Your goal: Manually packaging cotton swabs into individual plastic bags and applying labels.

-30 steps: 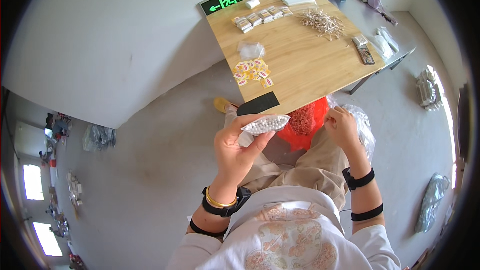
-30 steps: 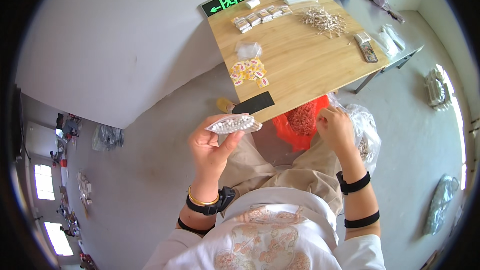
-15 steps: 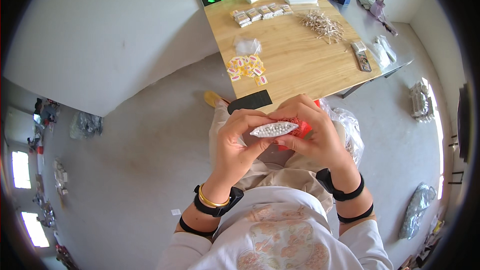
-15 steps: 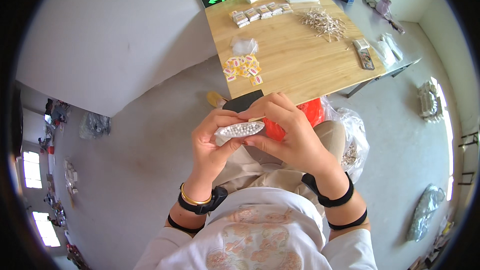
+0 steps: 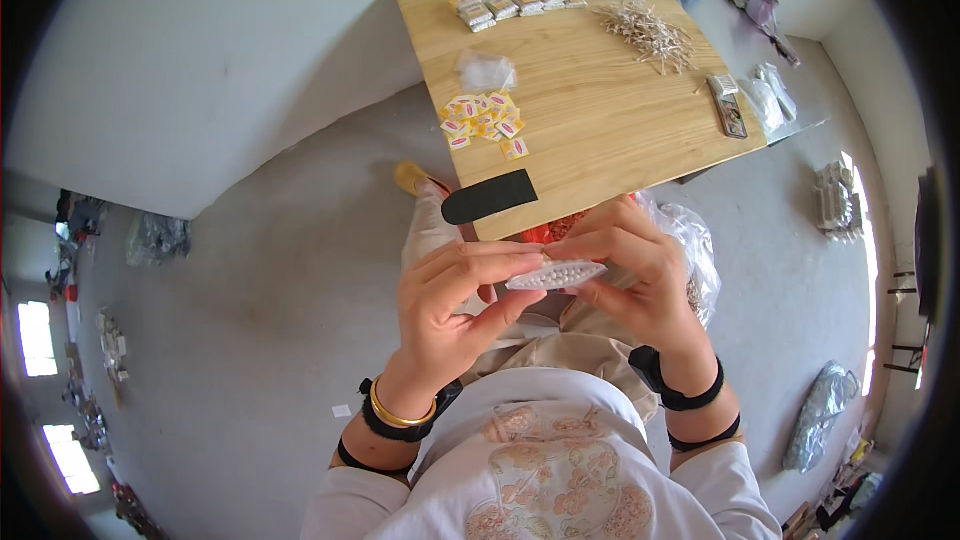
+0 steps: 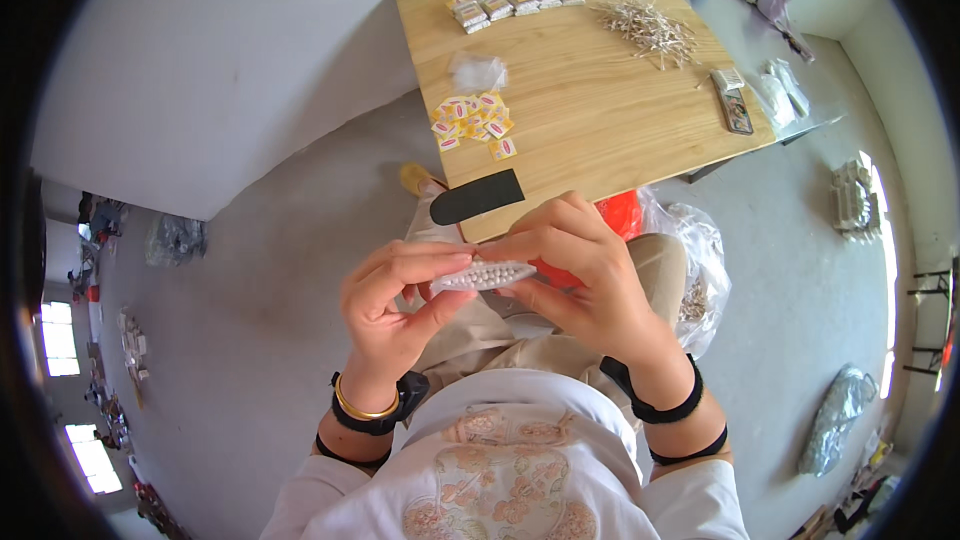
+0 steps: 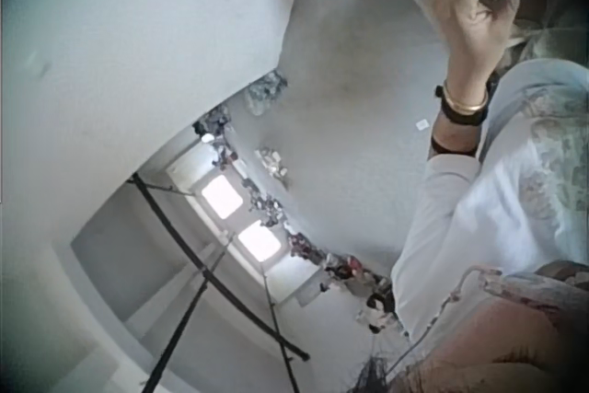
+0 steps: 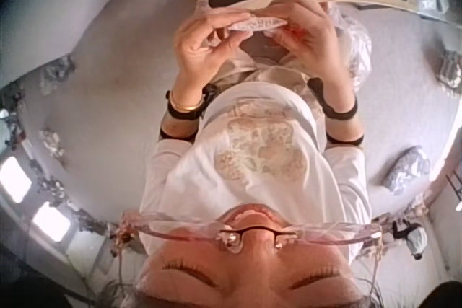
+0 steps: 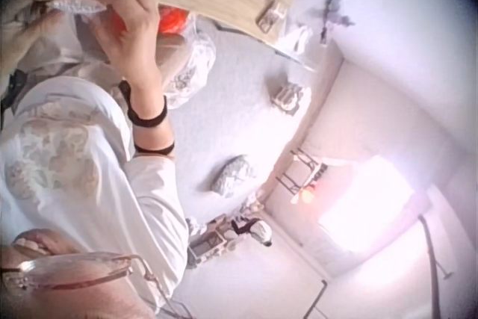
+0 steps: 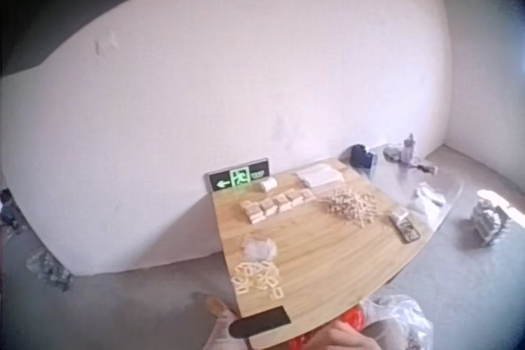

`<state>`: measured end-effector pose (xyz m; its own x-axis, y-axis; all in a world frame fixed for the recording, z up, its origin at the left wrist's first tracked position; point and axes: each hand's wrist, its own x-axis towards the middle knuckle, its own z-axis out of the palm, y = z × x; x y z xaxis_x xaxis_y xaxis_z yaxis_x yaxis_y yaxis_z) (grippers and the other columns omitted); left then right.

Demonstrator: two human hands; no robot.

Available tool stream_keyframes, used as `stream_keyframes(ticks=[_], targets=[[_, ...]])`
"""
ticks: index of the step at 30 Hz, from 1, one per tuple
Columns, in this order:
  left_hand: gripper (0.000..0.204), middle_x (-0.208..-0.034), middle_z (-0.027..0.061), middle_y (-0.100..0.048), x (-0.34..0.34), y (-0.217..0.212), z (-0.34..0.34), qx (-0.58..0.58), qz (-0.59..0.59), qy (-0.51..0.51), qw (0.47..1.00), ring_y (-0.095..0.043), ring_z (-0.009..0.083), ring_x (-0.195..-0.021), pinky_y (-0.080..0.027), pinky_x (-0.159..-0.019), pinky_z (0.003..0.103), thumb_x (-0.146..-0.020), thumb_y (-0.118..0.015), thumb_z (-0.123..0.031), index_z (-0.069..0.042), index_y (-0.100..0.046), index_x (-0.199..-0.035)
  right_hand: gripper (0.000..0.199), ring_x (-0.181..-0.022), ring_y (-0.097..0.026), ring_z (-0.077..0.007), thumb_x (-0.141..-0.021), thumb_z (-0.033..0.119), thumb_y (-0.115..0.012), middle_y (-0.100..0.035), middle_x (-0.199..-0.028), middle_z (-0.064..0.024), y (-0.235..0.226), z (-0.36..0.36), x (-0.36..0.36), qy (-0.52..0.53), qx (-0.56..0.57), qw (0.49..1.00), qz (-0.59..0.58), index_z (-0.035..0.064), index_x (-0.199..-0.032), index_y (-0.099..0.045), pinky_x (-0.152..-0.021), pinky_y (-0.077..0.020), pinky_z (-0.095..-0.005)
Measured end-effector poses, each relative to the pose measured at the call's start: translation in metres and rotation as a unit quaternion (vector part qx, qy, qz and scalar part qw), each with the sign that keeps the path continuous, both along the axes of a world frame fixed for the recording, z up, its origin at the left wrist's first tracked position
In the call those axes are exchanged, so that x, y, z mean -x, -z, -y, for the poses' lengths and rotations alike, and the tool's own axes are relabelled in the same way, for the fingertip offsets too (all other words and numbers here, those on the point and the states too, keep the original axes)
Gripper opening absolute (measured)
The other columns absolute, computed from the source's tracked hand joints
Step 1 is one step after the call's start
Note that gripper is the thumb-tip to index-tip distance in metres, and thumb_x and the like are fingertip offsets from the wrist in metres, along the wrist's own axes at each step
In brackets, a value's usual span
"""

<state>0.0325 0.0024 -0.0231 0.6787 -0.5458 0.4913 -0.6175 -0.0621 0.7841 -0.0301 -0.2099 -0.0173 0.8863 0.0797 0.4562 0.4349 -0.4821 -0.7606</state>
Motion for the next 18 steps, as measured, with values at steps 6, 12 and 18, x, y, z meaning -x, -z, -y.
stream_keyframes(ticks=[6, 12, 18], targets=[[0.025, -0.102, 0.0071, -0.075, -0.012, 0.022, 0.014, 0.015, -0.097, -0.02, 0.995, -0.064, 0.0068, -0.077, -0.045, -0.059, 0.02, -0.081, -0.078, 0.002, -0.003, -0.073, -0.106, 0.022, -0.094, -0.061, -0.0203, -0.087, 0.01, -0.075, -0.069, -0.1, -0.0056, 0.021, 0.006, -0.011, 0.015, -0.128, 0.988, -0.084, 0.0057, -0.108, -0.075, -0.085, -0.0488, -0.0338], [0.019, -0.101, 0.0099, -0.074, -0.027, 0.043, 0.031, 0.067, -0.236, -0.024, 0.969, -0.071, 0.0131, -0.079, -0.056, -0.068, 0.023, -0.091, -0.071, -0.001, 0.001, -0.071, -0.11, 0.02, -0.096, -0.06, -0.0147, -0.093, 0.008, -0.069, -0.067, -0.103, -0.006, 0.049, 0.011, -0.034, 0.007, -0.288, 0.946, -0.146, 0.0036, -0.111, -0.075, -0.085, -0.048, -0.0298], [0.018, -0.101, 0.0109, -0.074, -0.049, 0.072, 0.041, 0.054, -0.224, -0.04, 0.972, -0.073, 0.0165, -0.077, -0.057, -0.068, 0.024, -0.097, -0.065, -0.007, 0.002, -0.071, -0.112, 0.018, -0.094, -0.06, -0.0146, -0.094, 0.008, -0.068, -0.067, -0.1, -0.0065, 0.075, 0.021, -0.058, 0.041, -0.255, 0.954, -0.15, 0.0035, -0.109, -0.076, -0.082, -0.0484, -0.0278]])
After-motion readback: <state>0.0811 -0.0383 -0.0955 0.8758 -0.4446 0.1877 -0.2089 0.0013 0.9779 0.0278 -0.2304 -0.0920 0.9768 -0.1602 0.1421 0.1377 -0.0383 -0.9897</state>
